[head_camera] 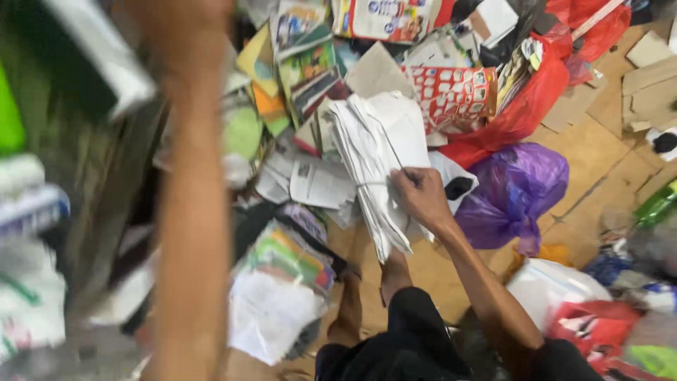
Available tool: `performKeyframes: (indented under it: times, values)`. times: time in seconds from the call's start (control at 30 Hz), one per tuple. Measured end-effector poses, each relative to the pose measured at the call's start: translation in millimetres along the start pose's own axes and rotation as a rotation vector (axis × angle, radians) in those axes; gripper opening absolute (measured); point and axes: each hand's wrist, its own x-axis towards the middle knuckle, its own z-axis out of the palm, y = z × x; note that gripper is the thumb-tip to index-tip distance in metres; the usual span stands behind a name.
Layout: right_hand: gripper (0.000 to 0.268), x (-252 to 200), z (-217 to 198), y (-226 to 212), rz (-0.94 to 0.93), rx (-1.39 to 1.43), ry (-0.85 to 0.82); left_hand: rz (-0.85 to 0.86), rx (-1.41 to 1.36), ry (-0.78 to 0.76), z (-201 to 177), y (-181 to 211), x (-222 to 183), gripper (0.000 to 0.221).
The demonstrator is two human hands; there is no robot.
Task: The recorder is seen sorting through a large pile of paper, books, and documents, recording weights in a notebook, and organizing items on a scale in a recycling or waste management center.
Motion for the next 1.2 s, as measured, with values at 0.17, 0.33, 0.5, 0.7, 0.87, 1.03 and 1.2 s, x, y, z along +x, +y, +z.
performKeyframes:
  times: [0.17,0.33,0.5,0.7,0.87,1.03,1.2]
  values:
    - [0.039,-118,18,-4,0.083,-0.201,-0.134,-0.289,-0.584,0.088,-49,84,-262,0.106]
    - [0.029,-209,50,-2,-0.061,-0.39,-0.348,-1.041,-1.321,-0.368,-114,84,-448,0.114]
    - [0.029,-289,94,-22,-0.433,-0.51,-0.554,-1.339,-1.536,-0.076,-133,69,-562,0.093]
    - [0.02,-345,185,-43,-0.727,-0.49,-0.877,-1.588,-1.594,0.407,-145,21,-672,0.075]
    - [0.025,-360,249,-42,-1.013,-0.663,-1.078,-1.519,-1.884,0.88,-123,-15,-729,0.075]
    - [0.012,-308,330,7,-1.244,-0.809,-1.1,-1.531,-1.936,1.073,-74,-75,-719,0.072]
    - [0.008,-275,360,26,-1.461,-0.819,-1.002,-1.674,-1.965,1.089,0,-86,-733,0.071]
